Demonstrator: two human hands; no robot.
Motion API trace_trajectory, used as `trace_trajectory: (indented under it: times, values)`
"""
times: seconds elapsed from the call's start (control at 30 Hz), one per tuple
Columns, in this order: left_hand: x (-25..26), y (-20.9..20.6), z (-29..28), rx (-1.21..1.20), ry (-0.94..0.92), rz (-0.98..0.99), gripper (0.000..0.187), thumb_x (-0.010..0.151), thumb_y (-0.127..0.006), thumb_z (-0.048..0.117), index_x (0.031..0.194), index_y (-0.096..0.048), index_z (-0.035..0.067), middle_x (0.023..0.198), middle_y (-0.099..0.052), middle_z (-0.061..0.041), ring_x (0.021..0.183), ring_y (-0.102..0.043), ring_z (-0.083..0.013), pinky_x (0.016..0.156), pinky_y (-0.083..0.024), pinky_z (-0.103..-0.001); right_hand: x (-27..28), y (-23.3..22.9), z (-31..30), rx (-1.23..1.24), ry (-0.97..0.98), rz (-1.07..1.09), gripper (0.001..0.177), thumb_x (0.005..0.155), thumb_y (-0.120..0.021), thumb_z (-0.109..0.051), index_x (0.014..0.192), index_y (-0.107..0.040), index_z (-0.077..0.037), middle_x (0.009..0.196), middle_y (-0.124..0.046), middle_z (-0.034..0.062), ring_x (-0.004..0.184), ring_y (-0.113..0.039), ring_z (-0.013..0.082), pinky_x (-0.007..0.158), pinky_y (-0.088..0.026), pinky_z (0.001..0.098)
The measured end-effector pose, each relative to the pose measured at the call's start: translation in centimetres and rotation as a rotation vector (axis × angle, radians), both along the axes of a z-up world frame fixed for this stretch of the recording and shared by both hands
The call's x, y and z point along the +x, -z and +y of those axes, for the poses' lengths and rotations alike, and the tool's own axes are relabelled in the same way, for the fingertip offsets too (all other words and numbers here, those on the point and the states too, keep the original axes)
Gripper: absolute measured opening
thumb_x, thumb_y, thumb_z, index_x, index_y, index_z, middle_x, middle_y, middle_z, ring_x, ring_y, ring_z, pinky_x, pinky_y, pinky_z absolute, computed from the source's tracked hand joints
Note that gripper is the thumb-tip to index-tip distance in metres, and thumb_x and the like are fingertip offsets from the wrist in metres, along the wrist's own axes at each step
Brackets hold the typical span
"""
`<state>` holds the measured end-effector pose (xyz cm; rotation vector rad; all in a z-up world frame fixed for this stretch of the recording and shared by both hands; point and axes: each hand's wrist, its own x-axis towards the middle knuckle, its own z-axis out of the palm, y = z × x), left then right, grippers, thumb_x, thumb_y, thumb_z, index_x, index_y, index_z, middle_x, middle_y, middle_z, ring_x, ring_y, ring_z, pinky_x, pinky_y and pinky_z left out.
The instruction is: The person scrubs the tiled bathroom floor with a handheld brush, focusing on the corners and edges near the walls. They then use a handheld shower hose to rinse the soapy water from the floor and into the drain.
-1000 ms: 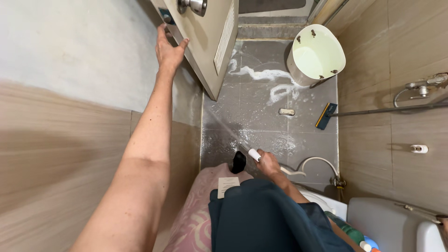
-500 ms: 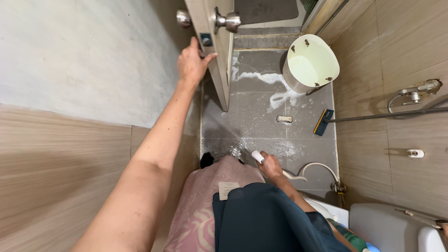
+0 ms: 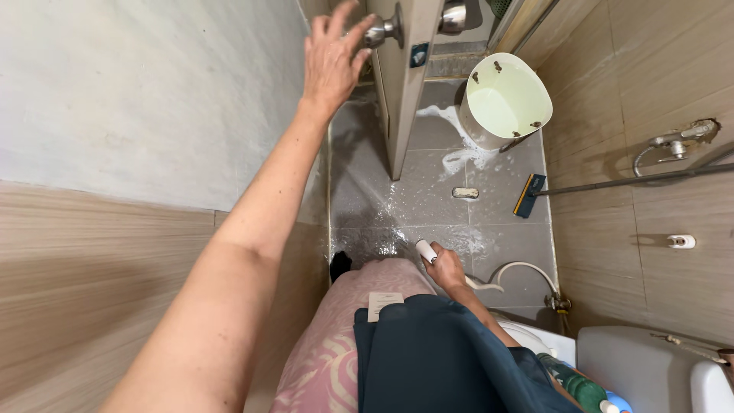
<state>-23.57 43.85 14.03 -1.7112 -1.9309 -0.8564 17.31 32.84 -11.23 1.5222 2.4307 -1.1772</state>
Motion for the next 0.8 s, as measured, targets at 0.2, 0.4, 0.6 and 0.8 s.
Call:
trace_trajectory:
  times: [0.2, 0.4, 0.6, 0.8]
  values:
    - [1.1, -0.4, 4.9, -0.235, 0.032, -0.012, 0.045, 0.086, -0.083, 0.027, 0.127, -0.067, 0.023, 0.118, -0.064, 0.002, 0.108, -0.057, -0.0288, 0.08, -0.044, -0.054, -1.0, -1.5, 0.6, -0.025, 0.063, -0.017, 0.02, 0.087, -0.074, -0.022, 0.101, -0.069, -0.009, 0.087, -0.073, 0.0235, 0.087, -0.068, 0.0452, 0.078, -0.053, 0.0527]
    - [2.8, -0.5, 8.8, -0.289, 0.012, 0.038, 0.039, 0.078, -0.087, 0.026, 0.112, -0.069, 0.021, 0.113, -0.066, 0.002, 0.109, -0.059, -0.0273, 0.081, -0.044, -0.059, -2.0, -1.6, 1.1, -0.036, 0.096, -0.008, 0.021, 0.087, -0.075, -0.022, 0.101, -0.069, -0.009, 0.088, -0.073, 0.0219, 0.088, -0.069, 0.044, 0.079, -0.053, 0.0525]
    - [2.7, 0.2, 9.6, -0.268, 0.014, -0.024, 0.04, 0.076, -0.088, 0.023, 0.112, -0.072, 0.017, 0.109, -0.07, -0.002, 0.11, -0.061, -0.0281, 0.084, -0.045, -0.057, -2.0, -0.7, 0.9, -0.017, 0.062, -0.005, 0.02, 0.088, -0.074, -0.022, 0.099, -0.067, -0.008, 0.087, -0.074, 0.0212, 0.088, -0.069, 0.0437, 0.079, -0.053, 0.0528]
    - [1.2, 0.1, 9.1, -0.308, 0.037, -0.063, 0.04, 0.075, -0.091, 0.021, 0.11, -0.076, 0.015, 0.111, -0.07, -0.005, 0.108, -0.062, -0.0295, 0.084, -0.046, -0.053, -2.0, -0.6, 0.4, -0.021, 0.09, 0.033, 0.019, 0.087, -0.074, -0.022, 0.098, -0.068, -0.008, 0.087, -0.073, 0.021, 0.086, -0.069, 0.0434, 0.077, -0.054, 0.0529]
